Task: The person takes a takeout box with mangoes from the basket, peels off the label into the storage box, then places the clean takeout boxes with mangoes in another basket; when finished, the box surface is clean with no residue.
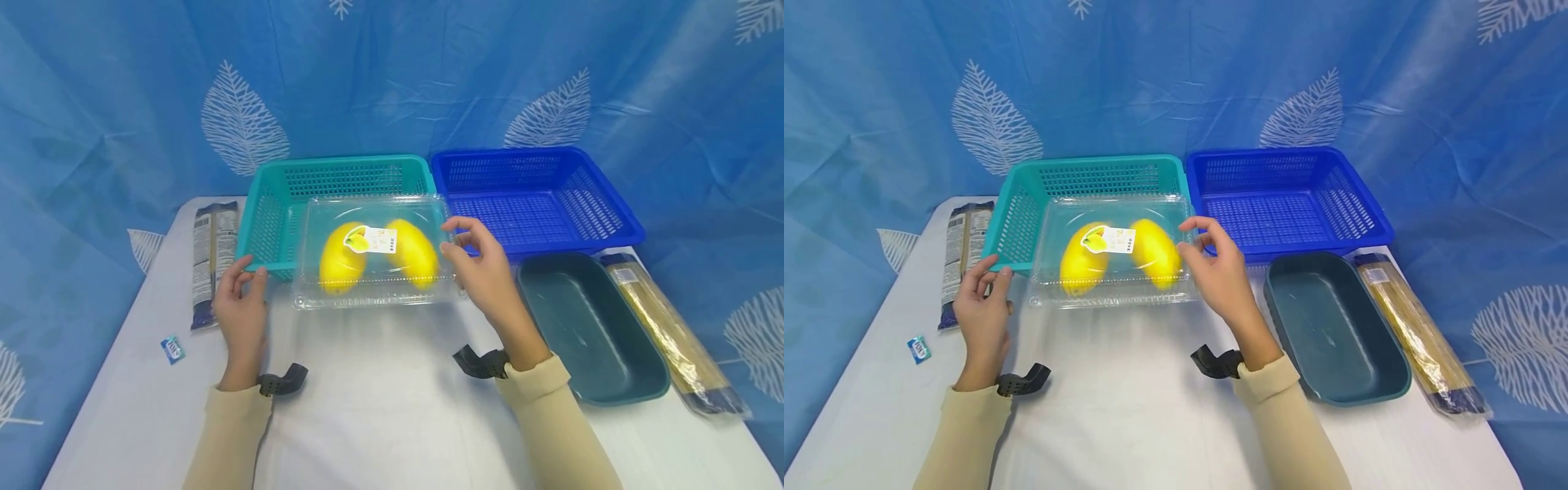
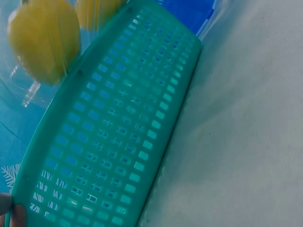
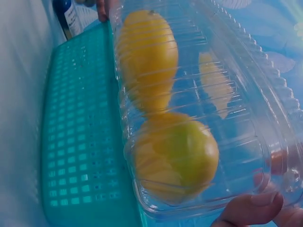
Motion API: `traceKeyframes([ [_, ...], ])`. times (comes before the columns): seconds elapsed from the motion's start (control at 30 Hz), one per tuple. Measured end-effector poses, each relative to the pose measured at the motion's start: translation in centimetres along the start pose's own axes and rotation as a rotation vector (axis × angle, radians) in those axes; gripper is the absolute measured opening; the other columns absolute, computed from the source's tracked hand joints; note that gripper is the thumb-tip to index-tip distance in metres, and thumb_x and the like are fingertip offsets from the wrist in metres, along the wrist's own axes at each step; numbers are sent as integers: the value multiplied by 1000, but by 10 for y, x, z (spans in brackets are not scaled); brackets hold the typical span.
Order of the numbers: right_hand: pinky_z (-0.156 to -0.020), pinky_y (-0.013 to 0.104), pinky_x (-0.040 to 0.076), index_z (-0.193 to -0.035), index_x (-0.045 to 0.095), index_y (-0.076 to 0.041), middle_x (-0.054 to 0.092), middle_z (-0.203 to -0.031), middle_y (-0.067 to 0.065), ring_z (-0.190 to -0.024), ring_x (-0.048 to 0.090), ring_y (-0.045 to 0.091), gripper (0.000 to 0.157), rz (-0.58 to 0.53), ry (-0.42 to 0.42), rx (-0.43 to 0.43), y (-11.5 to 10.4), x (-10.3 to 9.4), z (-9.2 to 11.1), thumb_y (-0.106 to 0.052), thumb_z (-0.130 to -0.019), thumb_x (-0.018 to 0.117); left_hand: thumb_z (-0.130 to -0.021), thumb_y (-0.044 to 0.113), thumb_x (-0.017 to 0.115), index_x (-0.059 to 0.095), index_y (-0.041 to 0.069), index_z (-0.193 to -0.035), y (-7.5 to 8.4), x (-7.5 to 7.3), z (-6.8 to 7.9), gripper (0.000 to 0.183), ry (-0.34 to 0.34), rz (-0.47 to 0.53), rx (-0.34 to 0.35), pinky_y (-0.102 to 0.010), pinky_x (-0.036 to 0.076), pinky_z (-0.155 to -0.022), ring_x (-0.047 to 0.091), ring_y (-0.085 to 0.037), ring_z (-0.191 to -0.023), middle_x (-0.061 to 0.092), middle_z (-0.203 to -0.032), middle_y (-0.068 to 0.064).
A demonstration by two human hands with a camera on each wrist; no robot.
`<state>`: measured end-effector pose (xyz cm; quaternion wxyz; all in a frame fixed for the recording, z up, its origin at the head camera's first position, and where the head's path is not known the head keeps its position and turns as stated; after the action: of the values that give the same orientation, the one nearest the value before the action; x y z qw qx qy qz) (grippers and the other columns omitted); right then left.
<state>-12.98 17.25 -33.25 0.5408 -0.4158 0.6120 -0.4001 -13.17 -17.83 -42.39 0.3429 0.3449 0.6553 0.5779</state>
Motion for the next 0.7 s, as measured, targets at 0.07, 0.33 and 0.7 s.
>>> traceKeyframes([
  [0.07,-46,25,42,-127,60,-21,55,-105,12,-47,40,18,25,5,-9,2,0,-2,5,-22,-102,61,-100,12,66,61,3,-138,0,0,0,39,0,-4,7,-15,36,-54,51,-8,-78,54,-98,3],
  [0.33,-44,25,41,-127,59,-17,53,-105,14,-44,37,18,24,-7,-36,-32,3,-7,26,-18,-103,60,-100,16,68,64,8,-135,1,0,1,36,9,0,27,-16,37,-56,55,-12,-94,55,-98,2],
  [0.7,-39,24,34,-125,60,-13,51,-110,14,-42,37,13,24,-44,-39,-48,20,-15,60,-7,-101,59,-101,14,66,63,6,-136,-1,1,2,37,8,-5,29,-16,33,-52,46,-7,-70,56,-96,2],
])
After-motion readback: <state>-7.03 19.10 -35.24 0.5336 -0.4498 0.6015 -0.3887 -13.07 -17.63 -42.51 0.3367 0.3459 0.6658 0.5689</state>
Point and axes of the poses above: each hand's wrist, its own z-axis away from the middle knuckle, its own x-axis out of the palm, y = z × x, the point moved 2 cm from there along -z, towards the middle knuckle
